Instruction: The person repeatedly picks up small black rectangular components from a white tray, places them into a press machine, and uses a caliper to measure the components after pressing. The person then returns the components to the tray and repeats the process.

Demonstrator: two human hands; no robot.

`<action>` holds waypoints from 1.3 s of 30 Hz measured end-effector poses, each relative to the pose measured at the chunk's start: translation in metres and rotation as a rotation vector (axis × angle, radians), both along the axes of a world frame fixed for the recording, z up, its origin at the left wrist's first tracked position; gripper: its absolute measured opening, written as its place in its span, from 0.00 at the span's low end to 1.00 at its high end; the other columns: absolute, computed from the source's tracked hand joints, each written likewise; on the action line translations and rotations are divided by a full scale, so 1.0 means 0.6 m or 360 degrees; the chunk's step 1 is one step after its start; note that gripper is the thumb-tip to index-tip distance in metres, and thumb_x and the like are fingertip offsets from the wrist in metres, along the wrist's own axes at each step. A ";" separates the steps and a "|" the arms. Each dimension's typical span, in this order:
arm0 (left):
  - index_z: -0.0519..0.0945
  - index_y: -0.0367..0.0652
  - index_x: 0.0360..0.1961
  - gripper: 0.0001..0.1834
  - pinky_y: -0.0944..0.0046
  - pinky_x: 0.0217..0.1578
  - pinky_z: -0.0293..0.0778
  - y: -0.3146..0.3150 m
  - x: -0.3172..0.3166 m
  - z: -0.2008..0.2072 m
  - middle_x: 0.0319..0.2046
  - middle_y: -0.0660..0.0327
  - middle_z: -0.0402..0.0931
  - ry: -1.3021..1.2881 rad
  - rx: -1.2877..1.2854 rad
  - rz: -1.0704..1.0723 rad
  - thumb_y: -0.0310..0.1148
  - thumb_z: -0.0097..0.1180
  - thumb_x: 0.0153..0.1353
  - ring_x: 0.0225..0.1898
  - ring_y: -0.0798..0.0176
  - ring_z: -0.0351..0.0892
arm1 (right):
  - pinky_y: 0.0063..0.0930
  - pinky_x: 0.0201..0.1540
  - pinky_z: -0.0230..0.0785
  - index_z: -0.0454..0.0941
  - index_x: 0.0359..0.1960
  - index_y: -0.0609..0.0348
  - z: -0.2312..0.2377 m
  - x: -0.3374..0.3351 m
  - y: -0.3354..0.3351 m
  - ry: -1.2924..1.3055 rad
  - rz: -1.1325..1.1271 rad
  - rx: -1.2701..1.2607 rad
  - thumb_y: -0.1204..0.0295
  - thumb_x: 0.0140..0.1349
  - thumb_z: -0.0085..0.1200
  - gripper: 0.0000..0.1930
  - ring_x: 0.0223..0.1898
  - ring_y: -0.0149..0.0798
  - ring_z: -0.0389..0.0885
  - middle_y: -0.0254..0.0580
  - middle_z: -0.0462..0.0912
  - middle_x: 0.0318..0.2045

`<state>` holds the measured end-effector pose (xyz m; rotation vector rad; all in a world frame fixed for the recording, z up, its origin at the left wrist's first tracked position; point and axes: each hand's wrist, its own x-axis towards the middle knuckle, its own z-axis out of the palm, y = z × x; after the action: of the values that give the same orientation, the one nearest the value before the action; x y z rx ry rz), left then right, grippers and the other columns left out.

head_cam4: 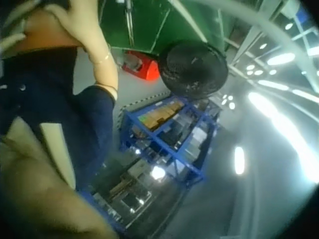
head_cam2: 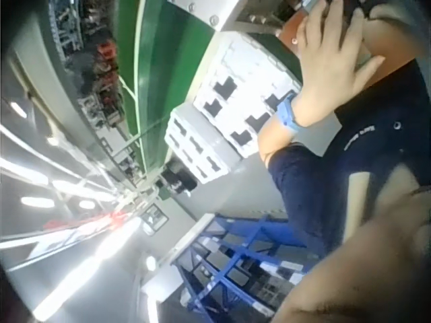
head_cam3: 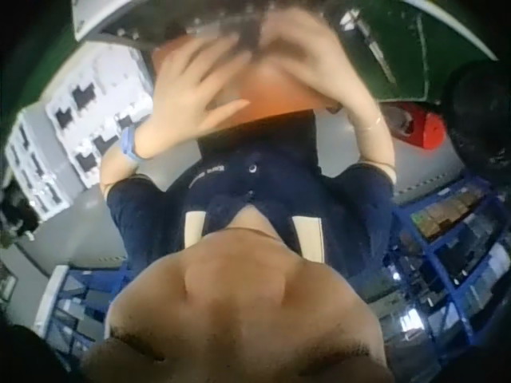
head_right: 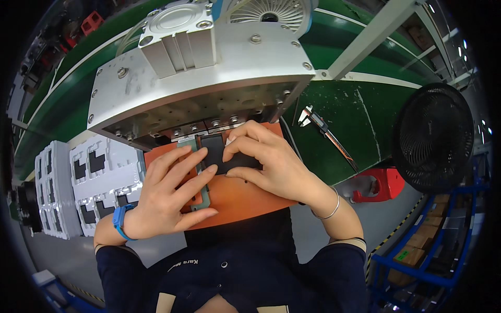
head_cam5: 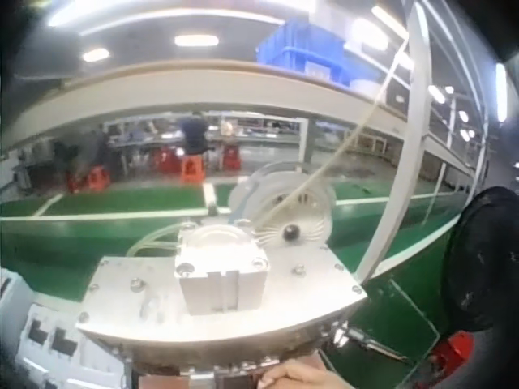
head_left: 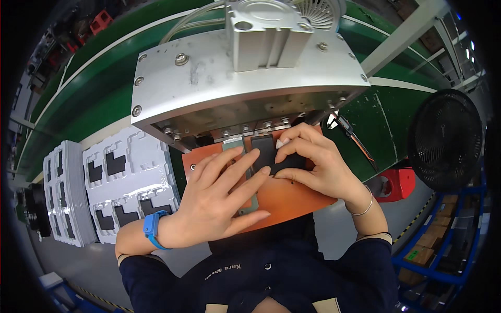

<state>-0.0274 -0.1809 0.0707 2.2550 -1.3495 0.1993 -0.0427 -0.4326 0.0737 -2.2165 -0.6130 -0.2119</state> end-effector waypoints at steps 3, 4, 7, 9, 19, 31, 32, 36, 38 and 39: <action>0.80 0.37 0.53 0.24 0.58 0.47 0.73 0.002 0.003 0.017 0.55 0.48 0.75 0.0183 -0.0295 -0.0050 0.35 0.65 0.56 0.50 0.50 0.77 | 0.32 0.39 0.74 0.80 0.33 0.58 0.009 -0.027 -0.007 0.0038 -0.0130 0.0152 0.79 0.49 0.67 0.10 0.37 0.42 0.81 0.37 0.81 0.36; 0.80 0.37 0.53 0.23 0.60 0.43 0.74 0.007 0.001 0.017 0.53 0.49 0.77 0.0356 -0.0409 -0.0031 0.32 0.64 0.56 0.47 0.52 0.78 | 0.31 0.37 0.75 0.80 0.33 0.59 0.014 -0.038 -0.013 0.0049 -0.0168 0.0186 0.81 0.49 0.66 0.10 0.36 0.42 0.82 0.37 0.81 0.34; 0.78 0.34 0.56 0.18 0.73 0.28 0.73 0.016 0.003 0.030 0.41 0.54 0.82 0.0978 -0.0593 -0.0136 0.25 0.54 0.65 0.30 0.69 0.81 | 0.30 0.35 0.75 0.80 0.30 0.58 0.034 -0.075 0.009 -0.0236 0.0008 0.0351 0.79 0.51 0.64 0.06 0.31 0.40 0.82 0.34 0.81 0.29; 0.75 0.34 0.60 0.19 0.75 0.26 0.72 0.019 -0.006 0.064 0.38 0.59 0.82 0.2273 -0.0421 -0.0006 0.27 0.53 0.69 0.27 0.71 0.81 | 0.33 0.45 0.81 0.83 0.30 0.57 0.044 -0.104 0.024 -0.0411 0.0286 0.0203 0.78 0.52 0.63 0.04 0.40 0.41 0.87 0.39 0.86 0.35; 0.71 0.36 0.56 0.21 0.68 0.30 0.84 0.026 -0.021 0.052 0.39 0.58 0.81 0.2785 -0.0714 -0.0108 0.22 0.61 0.63 0.32 0.60 0.87 | 0.38 0.54 0.74 0.81 0.45 0.60 -0.014 -0.071 -0.090 -0.0530 -0.0852 0.0066 0.81 0.53 0.58 0.15 0.51 0.50 0.81 0.49 0.83 0.48; 0.77 0.35 0.49 0.15 0.70 0.38 0.84 0.013 0.003 0.018 0.38 0.56 0.82 0.2402 -0.0819 0.0112 0.30 0.63 0.64 0.34 0.65 0.86 | 0.32 0.37 0.74 0.80 0.37 0.62 -0.179 -0.075 -0.331 0.0264 -0.1478 -0.0468 0.75 0.43 0.62 0.16 0.28 0.39 0.79 0.43 0.82 0.32; 0.77 0.35 0.48 0.15 0.70 0.37 0.84 0.013 0.003 0.019 0.37 0.56 0.82 0.2406 -0.0811 0.0114 0.30 0.63 0.64 0.33 0.66 0.86 | 0.30 0.35 0.73 0.79 0.37 0.62 -0.178 -0.077 -0.330 0.0277 -0.1494 -0.0402 0.76 0.43 0.61 0.16 0.25 0.37 0.78 0.41 0.82 0.29; 0.79 0.35 0.46 0.14 0.71 0.33 0.83 0.012 0.003 0.016 0.35 0.56 0.82 0.2371 -0.0787 0.0119 0.31 0.63 0.64 0.29 0.67 0.85 | 0.16 0.31 0.63 0.72 0.54 0.60 -0.145 -0.124 -0.282 -0.0037 -0.1421 0.0027 0.84 0.46 0.53 0.27 0.28 0.21 0.71 0.33 0.77 0.28; 0.79 0.35 0.45 0.14 0.72 0.30 0.80 0.015 0.003 0.018 0.34 0.57 0.82 0.2339 -0.0741 0.0104 0.32 0.64 0.63 0.27 0.67 0.85 | 0.15 0.30 0.63 0.74 0.56 0.61 -0.091 -0.141 -0.225 -0.0112 -0.1210 0.0348 0.83 0.48 0.55 0.28 0.25 0.21 0.70 0.30 0.76 0.26; 0.79 0.35 0.45 0.14 0.73 0.29 0.79 0.015 0.003 0.018 0.34 0.57 0.82 0.2316 -0.0711 0.0092 0.32 0.65 0.63 0.27 0.68 0.85 | 0.14 0.29 0.62 0.74 0.58 0.62 -0.072 -0.146 -0.203 -0.0107 -0.1083 0.0471 0.83 0.50 0.57 0.29 0.25 0.20 0.69 0.29 0.75 0.27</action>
<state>-0.0254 -0.1717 0.0817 1.3732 -0.3537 -0.8693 -0.1301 -0.5546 0.0306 -2.0537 0.1584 -0.6783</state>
